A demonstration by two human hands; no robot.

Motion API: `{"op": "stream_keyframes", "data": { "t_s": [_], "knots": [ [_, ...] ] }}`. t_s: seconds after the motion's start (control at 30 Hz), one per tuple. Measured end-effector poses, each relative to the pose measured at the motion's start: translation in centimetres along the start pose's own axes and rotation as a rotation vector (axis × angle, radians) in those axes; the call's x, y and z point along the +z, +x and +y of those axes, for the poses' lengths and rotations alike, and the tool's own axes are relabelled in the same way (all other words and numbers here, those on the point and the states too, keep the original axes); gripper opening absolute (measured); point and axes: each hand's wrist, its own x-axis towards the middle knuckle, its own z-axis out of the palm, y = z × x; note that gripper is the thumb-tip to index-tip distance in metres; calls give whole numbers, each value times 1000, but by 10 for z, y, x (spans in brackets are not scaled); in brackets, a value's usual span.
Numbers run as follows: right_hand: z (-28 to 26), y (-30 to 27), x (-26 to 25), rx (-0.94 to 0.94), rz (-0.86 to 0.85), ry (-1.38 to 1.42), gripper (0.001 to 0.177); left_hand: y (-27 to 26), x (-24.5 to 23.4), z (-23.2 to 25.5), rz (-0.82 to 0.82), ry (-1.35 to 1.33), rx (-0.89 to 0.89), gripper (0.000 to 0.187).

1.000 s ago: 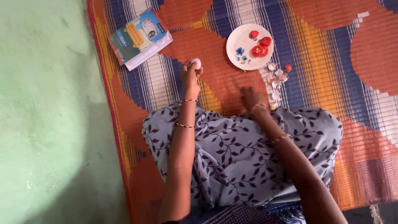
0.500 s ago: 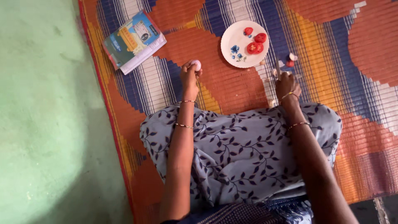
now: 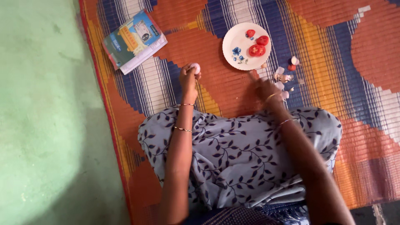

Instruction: The person sits on the floor and uses a knife to peel and slice a whole onion, placing the sliced pieces and peels onto a small white plate that already contains sliced tomatoes.

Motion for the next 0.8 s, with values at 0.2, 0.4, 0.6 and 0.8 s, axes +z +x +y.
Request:
{"op": "stream_keyframes", "data": {
  "t_s": [0.2, 0.4, 0.6, 0.8],
  "knots": [
    [64, -31, -105, 42, -17, -70, 20, 7, 7, -7, -39, 33, 31, 36],
    [95, -65, -112, -277, -541, -469, 24, 6, 1, -9, -100, 61, 71, 33],
    [134, -51, -109, -56, -209, -193, 28, 5, -1, -18, -59, 83, 70, 32],
    [146, -38, -134, 275, -63, -117, 21, 8, -8, -21, -23, 158, 63, 29]
  ]
}}
